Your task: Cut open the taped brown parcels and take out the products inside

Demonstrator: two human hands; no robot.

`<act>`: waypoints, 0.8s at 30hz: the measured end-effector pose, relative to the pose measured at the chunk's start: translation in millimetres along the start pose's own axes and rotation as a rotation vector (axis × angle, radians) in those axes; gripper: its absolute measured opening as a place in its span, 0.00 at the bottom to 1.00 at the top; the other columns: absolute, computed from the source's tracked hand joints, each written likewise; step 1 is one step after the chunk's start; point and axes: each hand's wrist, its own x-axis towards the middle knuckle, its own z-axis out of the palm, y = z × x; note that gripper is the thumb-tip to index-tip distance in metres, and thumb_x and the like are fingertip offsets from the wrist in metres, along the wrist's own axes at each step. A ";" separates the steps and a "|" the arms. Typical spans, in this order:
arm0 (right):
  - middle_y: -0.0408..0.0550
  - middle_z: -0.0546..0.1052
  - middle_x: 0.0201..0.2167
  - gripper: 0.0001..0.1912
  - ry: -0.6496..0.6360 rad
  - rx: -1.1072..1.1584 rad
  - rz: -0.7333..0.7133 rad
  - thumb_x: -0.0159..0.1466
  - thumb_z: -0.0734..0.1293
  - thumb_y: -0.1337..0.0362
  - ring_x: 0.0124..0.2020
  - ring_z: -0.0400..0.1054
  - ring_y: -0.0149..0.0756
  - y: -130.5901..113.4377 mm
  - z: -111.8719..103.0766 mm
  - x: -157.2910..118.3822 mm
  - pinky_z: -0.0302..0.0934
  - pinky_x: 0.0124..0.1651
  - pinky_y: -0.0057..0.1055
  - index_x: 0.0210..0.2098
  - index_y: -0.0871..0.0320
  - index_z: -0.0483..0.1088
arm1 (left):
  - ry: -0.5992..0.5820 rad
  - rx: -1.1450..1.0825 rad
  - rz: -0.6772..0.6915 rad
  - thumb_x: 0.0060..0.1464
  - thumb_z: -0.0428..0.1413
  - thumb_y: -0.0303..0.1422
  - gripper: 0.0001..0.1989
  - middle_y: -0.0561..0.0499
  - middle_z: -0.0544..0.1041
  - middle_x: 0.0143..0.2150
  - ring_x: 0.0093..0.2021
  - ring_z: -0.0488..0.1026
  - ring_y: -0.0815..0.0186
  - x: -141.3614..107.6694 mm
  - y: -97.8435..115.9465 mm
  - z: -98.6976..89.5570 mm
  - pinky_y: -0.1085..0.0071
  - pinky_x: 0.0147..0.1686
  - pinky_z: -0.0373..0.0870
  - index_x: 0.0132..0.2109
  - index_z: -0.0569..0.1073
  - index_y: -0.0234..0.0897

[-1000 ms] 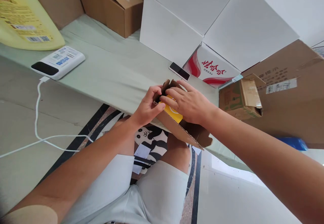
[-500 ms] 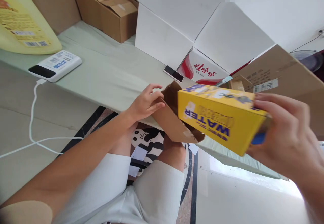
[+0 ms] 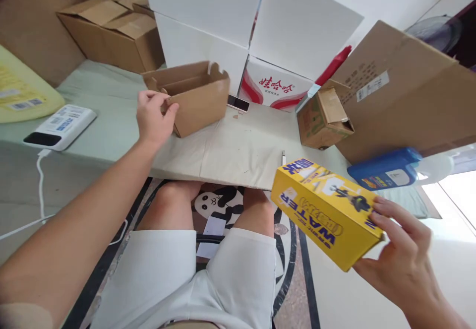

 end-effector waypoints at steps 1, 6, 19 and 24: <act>0.55 0.70 0.48 0.54 0.011 0.021 -0.046 0.52 0.81 0.56 0.45 0.76 0.59 -5.4 6.3 1.1 0.77 0.40 0.62 0.73 0.29 0.56 | 0.005 0.007 0.011 0.59 0.63 0.39 0.09 0.44 0.72 0.52 0.56 0.72 0.55 3.2 1.4 -1.3 0.53 0.60 0.71 0.45 0.76 0.44; 0.59 0.70 0.50 0.49 -0.043 0.206 -0.212 0.58 0.77 0.69 0.58 0.72 0.57 -36.9 36.3 10.5 0.77 0.53 0.55 0.74 0.49 0.55 | 0.015 -0.042 0.114 0.54 0.67 0.41 0.23 0.41 0.68 0.61 0.68 0.65 0.49 -18.7 46.0 -21.8 0.49 0.69 0.64 0.54 0.73 0.41; 0.42 0.74 0.65 0.28 -0.377 0.582 -0.344 0.69 0.66 0.72 0.76 0.55 0.38 -82.4 96.8 26.9 0.53 0.78 0.49 0.64 0.40 0.67 | -2.281 -1.091 -0.656 0.38 0.74 0.47 0.29 0.48 0.85 0.43 0.47 0.85 0.43 -174.2 74.0 -13.9 0.55 0.39 0.85 0.48 0.83 0.41; 0.58 0.64 0.72 0.36 -0.430 0.974 0.461 0.73 0.62 0.58 0.71 0.64 0.49 -77.3 153.6 -36.3 0.66 0.68 0.57 0.77 0.42 0.46 | -1.472 -1.055 -0.945 0.35 0.75 0.53 0.41 0.40 0.85 0.49 0.53 0.82 0.42 -217.3 60.9 -32.5 0.48 0.52 0.80 0.54 0.77 0.40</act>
